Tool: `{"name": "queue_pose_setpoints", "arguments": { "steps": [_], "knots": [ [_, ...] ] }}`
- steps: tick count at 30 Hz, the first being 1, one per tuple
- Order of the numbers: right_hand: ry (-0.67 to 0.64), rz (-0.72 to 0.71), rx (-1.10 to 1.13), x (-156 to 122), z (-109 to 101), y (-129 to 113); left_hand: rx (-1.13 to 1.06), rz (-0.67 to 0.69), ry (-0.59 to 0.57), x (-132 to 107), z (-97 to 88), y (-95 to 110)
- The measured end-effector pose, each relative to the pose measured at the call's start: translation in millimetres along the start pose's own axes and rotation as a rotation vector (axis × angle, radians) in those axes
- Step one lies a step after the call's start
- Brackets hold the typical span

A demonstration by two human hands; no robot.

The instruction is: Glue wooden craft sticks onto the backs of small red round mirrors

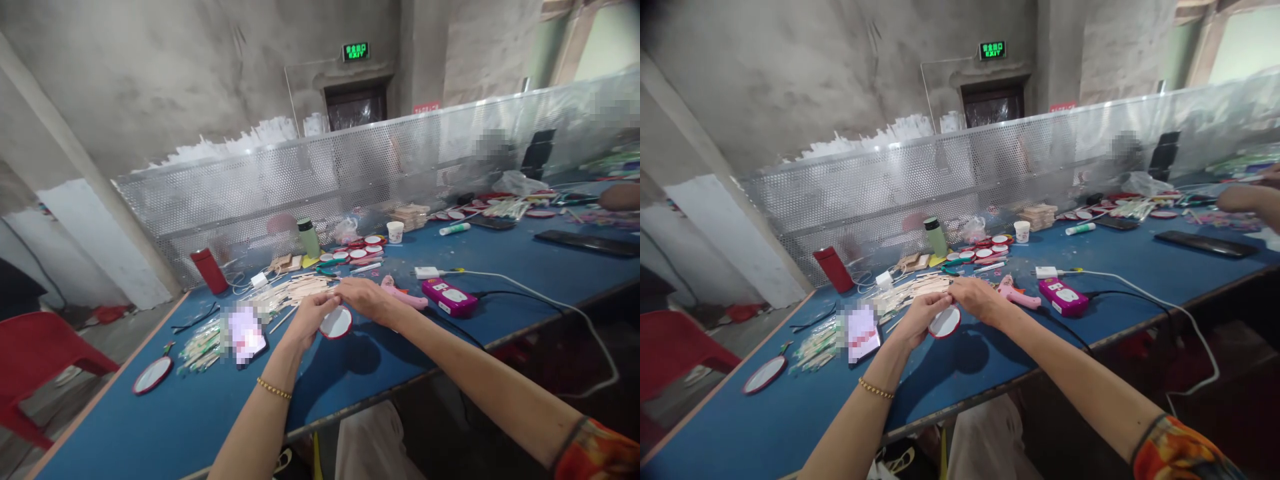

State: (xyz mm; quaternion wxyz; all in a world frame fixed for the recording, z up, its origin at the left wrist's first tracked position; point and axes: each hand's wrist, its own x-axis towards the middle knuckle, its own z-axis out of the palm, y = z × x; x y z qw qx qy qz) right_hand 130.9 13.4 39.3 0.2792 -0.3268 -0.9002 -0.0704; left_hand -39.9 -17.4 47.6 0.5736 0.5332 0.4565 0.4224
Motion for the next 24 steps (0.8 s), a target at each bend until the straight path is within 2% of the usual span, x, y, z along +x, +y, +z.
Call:
{"name": "queue_pose_setpoints", "arguments": {
  "steps": [3,7,10,12,13,15,17,18,21,24],
  "knots": [
    [0.006,-0.031,0.0,-2.1,2.1,0.0,-0.002,0.01,0.016,0.5,-1.5,0.1],
    [0.004,0.012,0.045,-2.6,4.0,1.5,0.067,0.083,0.061,3.0,-2.1,-1.9],
    [-0.006,0.162,0.094,-2.4,2.2,-3.3,0.145,0.106,0.076,4.5,-1.4,-4.7],
    [0.067,0.302,0.177,-1.9,0.1,-7.1,0.189,0.116,0.064,5.3,-1.0,-6.3],
    [0.109,0.366,0.294,-1.6,-1.1,-8.3,0.209,0.131,0.057,5.7,-0.9,-6.9],
    [0.17,0.452,0.716,-1.0,-4.2,-9.2,0.251,0.173,0.055,6.9,-0.8,-7.9],
    [0.205,0.473,1.16,-1.1,-8.7,-9.5,0.303,0.219,0.07,8.3,-0.5,-8.3],
    [0.224,0.453,1.313,-1.4,-11.4,-10.1,0.327,0.238,0.078,8.8,-0.3,-8.3],
    [0.238,0.407,1.519,-3.4,-19.0,-14.2,0.35,0.272,0.083,8.2,0.5,-6.5],
    [0.153,0.452,1.507,-6.4,-22.3,-17.3,0.281,0.272,0.045,4.6,0.3,-2.0]
  ]
}}
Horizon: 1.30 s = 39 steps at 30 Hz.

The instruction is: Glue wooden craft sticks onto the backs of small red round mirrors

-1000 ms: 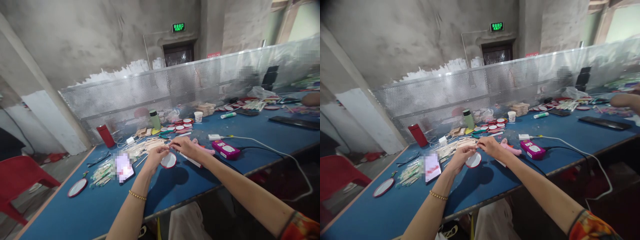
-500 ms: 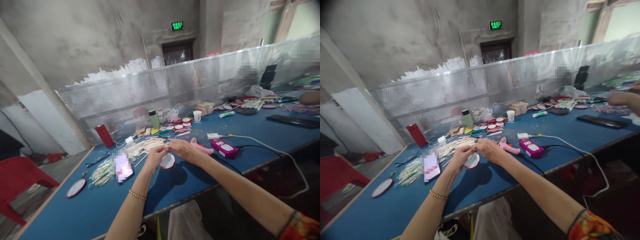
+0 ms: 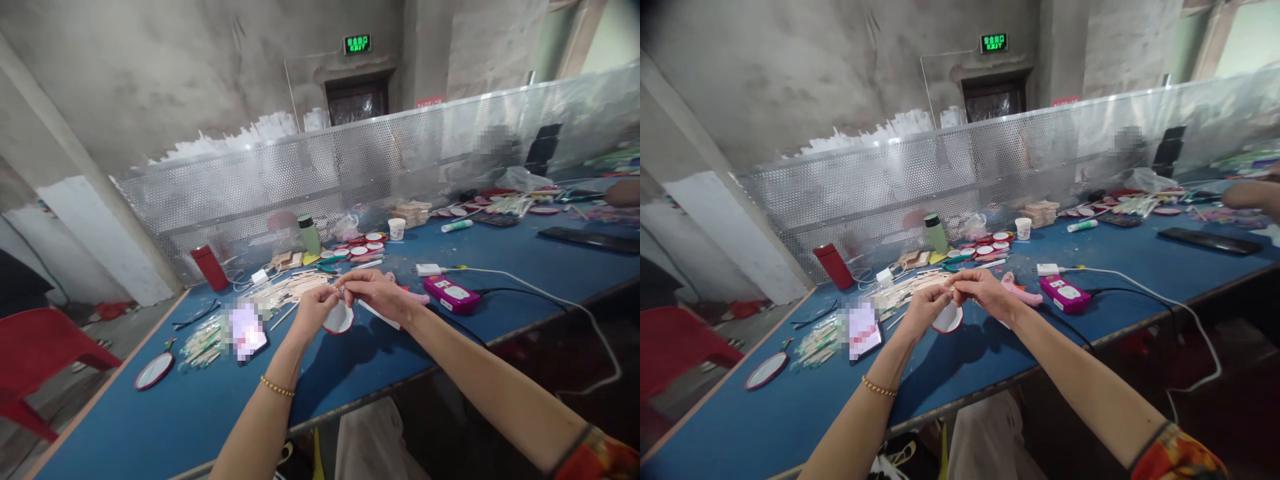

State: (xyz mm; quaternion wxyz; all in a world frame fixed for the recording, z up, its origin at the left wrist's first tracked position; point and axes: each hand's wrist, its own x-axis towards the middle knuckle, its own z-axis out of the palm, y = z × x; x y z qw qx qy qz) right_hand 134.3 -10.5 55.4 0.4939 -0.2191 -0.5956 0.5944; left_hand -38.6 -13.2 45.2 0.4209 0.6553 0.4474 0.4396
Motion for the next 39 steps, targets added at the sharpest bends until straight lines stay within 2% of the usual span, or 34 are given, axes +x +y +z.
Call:
{"name": "queue_pose_setpoints", "arguments": {
  "steps": [3,6,10,13,16,21,24,28,30,34,39],
  "knots": [
    [0.112,0.004,-0.1,-3.4,-4.0,0.7,-0.067,-0.017,0.003,-1.0,-3.9,3.9],
    [0.202,0.022,-0.181,-7.1,-8.9,0.8,-0.025,0.001,0.096,1.4,-6.7,2.9],
    [0.122,0.106,-0.334,-10.8,-3.5,2.6,0.137,0.118,0.247,3.9,-3.7,-1.8],
    [0.089,0.067,-0.418,-9.2,6.7,10.4,0.203,0.193,0.267,1.4,1.9,-2.9],
    [0.088,0.03,-0.474,-5.8,13.5,22.5,0.223,0.203,0.286,-2.1,6.7,-2.7],
    [0.075,-0.021,-0.493,-3.5,11.9,36.7,0.195,0.223,0.326,-2.6,5.1,0.8],
    [0.113,-0.055,-0.564,-3.2,5.4,36.4,0.167,0.225,0.237,-2.2,-4.7,6.2],
    [0.139,-0.122,-0.704,-5.0,-4.1,28.3,0.162,-0.004,-0.127,-4.7,-15.6,9.9],
    [0.132,-0.155,-0.762,-7.3,-6.8,23.5,0.165,-0.046,-0.225,-6.3,-14.8,8.6],
    [0.108,-0.165,-0.789,-12.0,-7.0,18.2,0.141,-0.011,-0.197,-7.4,-6.1,4.1],
    [0.143,-0.038,-0.583,-13.6,-3.0,25.1,0.042,0.014,-0.128,-6.6,-2.1,4.2]
  ]
}}
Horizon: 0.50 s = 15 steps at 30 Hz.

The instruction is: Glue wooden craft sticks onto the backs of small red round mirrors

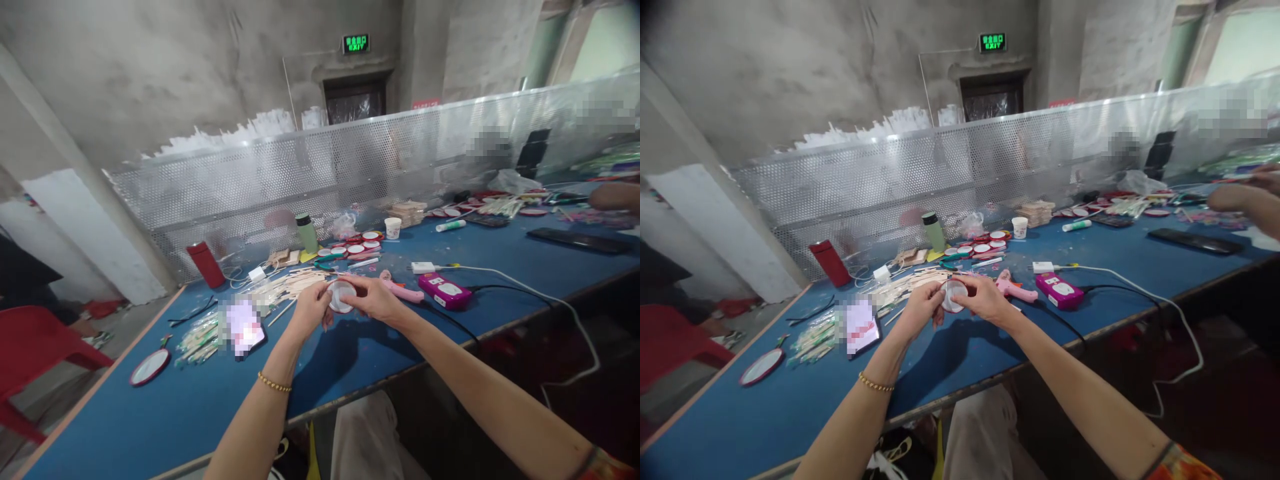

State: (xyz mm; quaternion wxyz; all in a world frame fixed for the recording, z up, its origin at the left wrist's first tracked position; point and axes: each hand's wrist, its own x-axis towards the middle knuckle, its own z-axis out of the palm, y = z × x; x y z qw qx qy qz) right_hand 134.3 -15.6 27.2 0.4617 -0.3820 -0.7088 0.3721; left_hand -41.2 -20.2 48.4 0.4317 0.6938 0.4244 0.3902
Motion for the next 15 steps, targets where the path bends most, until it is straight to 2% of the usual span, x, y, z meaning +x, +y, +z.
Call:
{"name": "queue_pose_setpoints", "arguments": {
  "steps": [3,15],
  "knots": [
    [0.023,-0.008,0.052,-0.5,4.9,2.6,-0.025,-0.01,0.008,-0.8,-0.4,2.4],
    [-0.023,0.046,0.065,-5.4,5.8,-2.1,-0.049,-0.07,-0.054,-2.5,1.1,2.1]
  ]
}}
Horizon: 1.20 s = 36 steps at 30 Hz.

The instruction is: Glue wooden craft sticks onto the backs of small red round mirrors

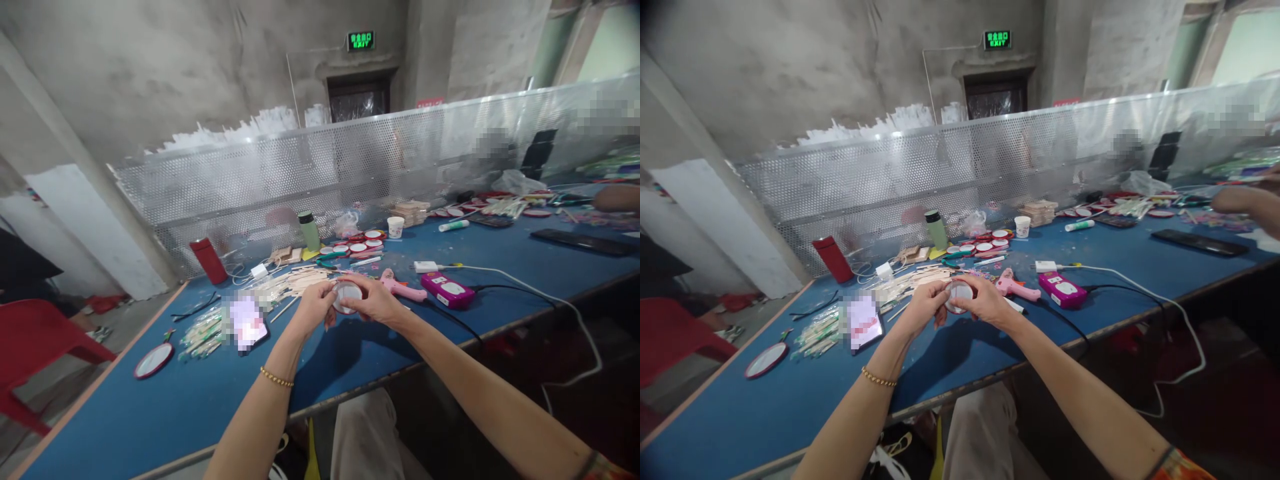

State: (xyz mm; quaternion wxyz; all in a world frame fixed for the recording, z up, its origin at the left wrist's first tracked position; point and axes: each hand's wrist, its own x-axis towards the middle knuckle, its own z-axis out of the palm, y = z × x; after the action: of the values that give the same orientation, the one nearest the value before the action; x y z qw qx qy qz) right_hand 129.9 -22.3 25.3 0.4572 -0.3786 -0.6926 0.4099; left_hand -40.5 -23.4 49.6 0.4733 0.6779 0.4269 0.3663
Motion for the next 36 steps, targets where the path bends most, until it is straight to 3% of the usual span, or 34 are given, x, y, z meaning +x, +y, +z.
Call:
{"name": "queue_pose_setpoints", "arguments": {
  "steps": [7,12,17,24,36],
  "knots": [
    [0.088,0.085,0.067,-0.2,7.3,0.8,0.034,0.035,0.06,1.2,5.8,-0.2],
    [0.13,0.233,0.415,-8.8,26.2,-2.0,-0.006,0.09,0.216,2.5,4.9,1.8],
    [0.136,0.268,0.64,-21.3,44.0,-5.5,0.022,0.108,0.331,2.8,1.6,-0.4],
    [0.237,0.316,0.771,-19.4,39.0,2.2,0.032,0.096,0.331,4.7,1.7,-2.9],
    [0.225,0.337,0.851,-18.1,39.1,1.1,0.026,0.092,0.297,4.2,4.3,-2.8]
  ]
}}
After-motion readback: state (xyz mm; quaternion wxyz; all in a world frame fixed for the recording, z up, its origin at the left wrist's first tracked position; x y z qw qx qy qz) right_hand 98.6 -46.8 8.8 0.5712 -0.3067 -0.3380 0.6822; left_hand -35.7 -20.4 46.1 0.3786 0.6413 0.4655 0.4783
